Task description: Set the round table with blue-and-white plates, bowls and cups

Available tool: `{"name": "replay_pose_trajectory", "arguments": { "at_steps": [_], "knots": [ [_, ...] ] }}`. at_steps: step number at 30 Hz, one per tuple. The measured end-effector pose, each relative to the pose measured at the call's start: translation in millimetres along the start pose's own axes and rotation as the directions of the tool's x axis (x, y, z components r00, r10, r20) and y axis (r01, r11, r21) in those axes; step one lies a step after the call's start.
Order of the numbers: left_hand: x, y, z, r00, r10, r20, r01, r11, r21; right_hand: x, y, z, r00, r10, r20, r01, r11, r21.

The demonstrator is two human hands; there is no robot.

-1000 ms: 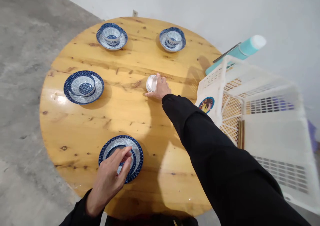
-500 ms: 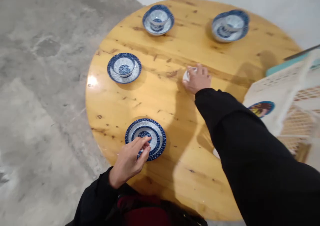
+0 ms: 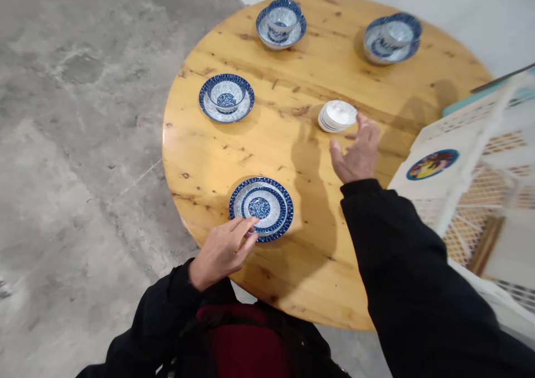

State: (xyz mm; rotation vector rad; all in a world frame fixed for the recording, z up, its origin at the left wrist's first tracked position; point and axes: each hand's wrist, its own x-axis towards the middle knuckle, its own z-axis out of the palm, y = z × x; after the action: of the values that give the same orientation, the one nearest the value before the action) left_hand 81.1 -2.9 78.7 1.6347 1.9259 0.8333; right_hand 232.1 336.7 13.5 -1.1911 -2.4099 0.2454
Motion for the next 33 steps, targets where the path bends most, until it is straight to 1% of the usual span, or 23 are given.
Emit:
{"name": "replay_pose_trajectory", "arguments": {
  "at_steps": [3,6,8,10,11,13,14,15,16,17,19,21,22,24,26,28,30,33],
  "knots": [
    [-28,-5,-4.7,0.998,-0.045,-0.048,0.047,0.997,0.055,-52,-26,-8,1.0,-0.018,0.011,0.015,0.977,0.211],
    [-59,-11,1.4,0.984,-0.142,-0.109,0.151,0.985,0.08,-109,-65,-22,0.986,-0.166,0.022,0.148,0.926,0.347],
    [-77,-15,12.1,0.963,-0.223,-0.149,0.236,0.968,0.08,-153,-92,-34,0.955,-0.289,0.06,0.237,0.872,0.428],
    [-91,-20,25.5,0.936,-0.3,-0.186,0.317,0.946,0.067,-203,-112,-47,0.901,-0.42,0.105,0.315,0.803,0.507],
    [-96,-23,32.0,0.923,-0.327,-0.201,0.346,0.936,0.063,-230,-119,-53,0.879,-0.465,0.108,0.337,0.764,0.55],
    [-101,-29,43.2,0.914,-0.338,-0.222,0.364,0.928,0.083,-285,-124,-63,0.82,-0.559,0.124,0.353,0.664,0.659],
    [-102,-32,47.3,0.917,-0.324,-0.234,0.356,0.928,0.11,-312,-123,-67,0.794,-0.591,0.142,0.344,0.628,0.698],
    [-101,-35,50.5,0.921,-0.302,-0.247,0.343,0.928,0.144,-339,-120,-69,0.778,-0.606,0.166,0.324,0.612,0.721],
    [-99,-39,52.7,0.924,-0.277,-0.262,0.328,0.927,0.179,-364,-115,-71,0.769,-0.606,0.205,0.291,0.616,0.732],
    [-96,-42,54.0,0.927,-0.252,-0.277,0.315,0.926,0.21,-388,-109,-71,0.763,-0.59,0.262,0.245,0.641,0.728],
    [-89,-49,54.6,0.929,-0.217,-0.298,0.296,0.921,0.251,-431,-96,-69,0.741,-0.525,0.419,0.127,0.722,0.68],
    [-84,-57,53.9,0.928,-0.194,-0.317,0.284,0.92,0.27,-465,-85,-64,0.695,-0.444,0.566,0.021,0.799,0.601],
    [-82,-62,53.5,0.927,-0.184,-0.325,0.28,0.919,0.277,-478,-81,-60,0.671,-0.409,0.618,-0.014,0.827,0.562],
    [-79,-72,53.7,0.926,-0.169,-0.338,0.273,0.917,0.29,-500,-79,-49,0.634,-0.347,0.691,-0.056,0.871,0.489],
    [-78,-82,55.3,0.925,-0.16,-0.344,0.268,0.917,0.296,-515,-81,-34,0.607,-0.284,0.742,-0.088,0.904,0.418],
    [-78,-92,58.2,0.929,-0.152,-0.336,0.257,0.921,0.293,-526,-85,-15,0.583,-0.23,0.78,-0.125,0.923,0.365],
    [-80,-103,62.0,0.939,-0.13,-0.318,0.226,0.931,0.286,-534,-90,9,0.548,-0.191,0.815,-0.156,0.934,0.323],
    [-84,-120,71.0,0.952,-0.085,-0.295,0.169,0.946,0.275,-539,-93,56,0.465,-0.162,0.87,-0.149,0.955,0.258]
  ]
}}
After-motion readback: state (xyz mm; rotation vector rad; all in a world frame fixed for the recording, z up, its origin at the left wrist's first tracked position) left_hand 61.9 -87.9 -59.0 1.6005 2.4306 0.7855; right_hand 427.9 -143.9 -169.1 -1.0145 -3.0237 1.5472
